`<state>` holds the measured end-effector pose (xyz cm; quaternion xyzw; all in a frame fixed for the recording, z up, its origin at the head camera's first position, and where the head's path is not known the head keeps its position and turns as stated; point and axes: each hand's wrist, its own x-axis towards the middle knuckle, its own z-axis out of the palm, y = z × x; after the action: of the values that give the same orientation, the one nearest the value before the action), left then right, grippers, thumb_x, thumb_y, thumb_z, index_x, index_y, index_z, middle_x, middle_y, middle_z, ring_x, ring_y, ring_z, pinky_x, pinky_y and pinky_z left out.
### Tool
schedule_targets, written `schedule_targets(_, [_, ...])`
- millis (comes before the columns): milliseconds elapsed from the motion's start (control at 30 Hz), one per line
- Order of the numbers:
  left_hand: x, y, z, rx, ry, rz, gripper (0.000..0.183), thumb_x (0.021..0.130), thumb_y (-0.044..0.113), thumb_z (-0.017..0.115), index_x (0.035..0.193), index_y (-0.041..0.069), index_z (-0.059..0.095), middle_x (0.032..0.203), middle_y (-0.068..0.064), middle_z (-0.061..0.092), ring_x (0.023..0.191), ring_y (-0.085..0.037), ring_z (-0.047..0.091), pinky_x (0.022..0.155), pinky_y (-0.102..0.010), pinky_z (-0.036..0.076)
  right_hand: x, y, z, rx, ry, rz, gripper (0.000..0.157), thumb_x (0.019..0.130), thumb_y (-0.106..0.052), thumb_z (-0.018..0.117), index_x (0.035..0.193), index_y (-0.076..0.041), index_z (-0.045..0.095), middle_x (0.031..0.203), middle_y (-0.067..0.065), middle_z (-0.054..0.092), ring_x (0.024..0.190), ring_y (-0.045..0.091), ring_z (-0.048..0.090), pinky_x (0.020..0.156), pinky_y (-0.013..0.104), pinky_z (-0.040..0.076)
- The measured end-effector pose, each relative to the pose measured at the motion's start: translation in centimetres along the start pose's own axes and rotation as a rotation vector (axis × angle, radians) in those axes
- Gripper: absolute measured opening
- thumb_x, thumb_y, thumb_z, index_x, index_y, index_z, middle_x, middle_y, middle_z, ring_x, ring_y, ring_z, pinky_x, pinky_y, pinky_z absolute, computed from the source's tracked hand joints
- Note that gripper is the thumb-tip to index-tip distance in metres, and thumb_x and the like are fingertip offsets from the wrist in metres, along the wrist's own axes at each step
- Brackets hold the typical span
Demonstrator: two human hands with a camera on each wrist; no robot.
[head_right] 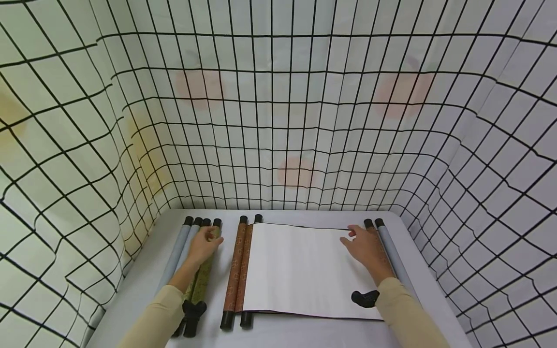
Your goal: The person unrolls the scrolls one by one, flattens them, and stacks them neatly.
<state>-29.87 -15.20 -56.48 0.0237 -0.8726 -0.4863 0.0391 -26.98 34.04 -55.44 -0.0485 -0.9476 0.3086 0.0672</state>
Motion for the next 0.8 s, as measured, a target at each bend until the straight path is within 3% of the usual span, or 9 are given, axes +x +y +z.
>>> schedule_targets(100, [0.1, -0.2, -0.6, 0.001, 0.012, -0.007, 0.058, 0.096, 0.016, 0.074, 0.145, -0.007, 0.051, 0.129, -0.031, 0.057, 0.115, -0.044, 0.057, 0.089, -0.055, 0.05, 0.1, -1.4, 0.7, 0.028, -0.019, -0.007, 0.055, 0.099, -0.025, 0.07, 0.142, 0.005, 0.053, 0.121, 0.023, 0.064, 0.108, 0.04, 0.061, 0.083, 0.052, 0.052])
schedule_targets(400, [-0.3, -1.1, -2.6, 0.01, 0.027, -0.05, 0.055, 0.098, 0.017, 0.072, 0.144, -0.005, 0.052, 0.125, -0.03, 0.056, 0.111, -0.043, 0.056, 0.085, -0.055, 0.049, 0.0, -5.7, 3.9, 0.109, -0.048, -0.085, 0.05, 0.098, -0.023, 0.072, 0.139, 0.002, 0.058, 0.112, 0.015, 0.068, 0.102, 0.034, 0.065, 0.083, 0.05, 0.053])
schedule_targets(800, [-0.8, -3.3, -4.6, 0.081, 0.049, -0.108, 0.056, 0.099, 0.02, 0.067, 0.143, -0.009, 0.05, 0.125, -0.033, 0.056, 0.11, -0.047, 0.056, 0.087, -0.058, 0.048, -1.4, -12.2, 9.1, 0.225, -0.116, -0.138, 0.046, 0.093, -0.019, 0.079, 0.134, -0.004, 0.065, 0.101, 0.002, 0.069, 0.089, 0.019, 0.063, 0.071, 0.035, 0.053])
